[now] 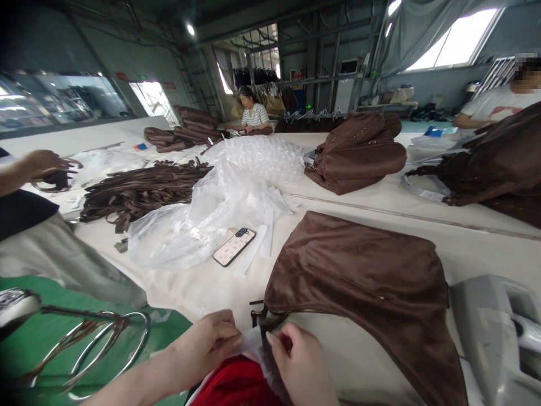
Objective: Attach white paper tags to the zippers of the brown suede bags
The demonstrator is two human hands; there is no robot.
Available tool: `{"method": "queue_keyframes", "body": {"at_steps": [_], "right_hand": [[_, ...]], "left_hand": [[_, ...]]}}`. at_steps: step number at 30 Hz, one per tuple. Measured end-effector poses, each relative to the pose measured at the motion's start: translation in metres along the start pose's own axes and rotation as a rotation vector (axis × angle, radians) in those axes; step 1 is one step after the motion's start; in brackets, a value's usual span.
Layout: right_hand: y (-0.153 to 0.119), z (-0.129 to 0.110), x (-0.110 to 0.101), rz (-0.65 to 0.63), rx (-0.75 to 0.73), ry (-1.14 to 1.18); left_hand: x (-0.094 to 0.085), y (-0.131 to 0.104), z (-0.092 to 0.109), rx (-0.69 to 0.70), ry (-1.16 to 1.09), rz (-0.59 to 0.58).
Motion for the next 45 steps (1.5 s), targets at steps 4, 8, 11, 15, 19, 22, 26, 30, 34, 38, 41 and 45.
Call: {"method": "queue_keyframes", "body": {"at_steps": [4,8,11,15,19,22,26,30,34,38,41,45], "right_hand": [[0.002,0.007,-0.005,0.001,-0.008,0.025],[0.007,0.021,-0.003,0.029,-0.004,0.124],[0.01,0.031,-0.007,0.111,0.008,0.222],[0.01,0.034,-0.009,0.121,0.001,0.295],[0.009,0.032,-0.011,0.103,-0.002,0.313],[0.009,0.033,-0.013,0.114,0.004,0.328],[0.01,0.034,-0.013,0.098,0.001,0.347],[0.011,0.037,-0.011,0.078,-0.004,0.353],[0.012,0.037,-0.012,0.095,-0.014,0.374],[0.013,0.036,-0.015,0.1,0.006,0.366],[0.014,0.036,-0.013,0.066,0.045,0.342],[0.017,0.04,-0.006,-0.003,0.136,0.319]], "left_hand": [[0.005,0.008,0.006,-0.051,0.009,-0.052],[0.006,0.019,0.013,-0.089,0.052,-0.062],[0.008,0.027,0.018,-0.075,0.095,-0.057],[0.015,0.04,0.018,-0.072,0.177,-0.039],[0.023,0.053,0.021,-0.075,0.234,-0.034],[0.026,0.06,0.022,-0.092,0.285,-0.02],[0.028,0.063,0.023,-0.103,0.314,-0.002],[0.029,0.067,0.026,-0.138,0.318,0.005],[0.034,0.076,0.03,-0.189,0.293,0.008],[0.041,0.084,0.032,-0.224,0.263,0.028],[0.044,0.084,0.029,-0.218,0.221,0.083],[0.045,0.08,0.018,-0.179,0.169,0.168]]}}
Point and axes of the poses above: each hand's wrist, its own y-axis towards the middle knuckle, its own x-axis out of the palm, z = x × y, the point moved 6 cm from there along y, towards the middle knuckle, and after that the axes turned 9 degrees about x, right-handed, at the moved point
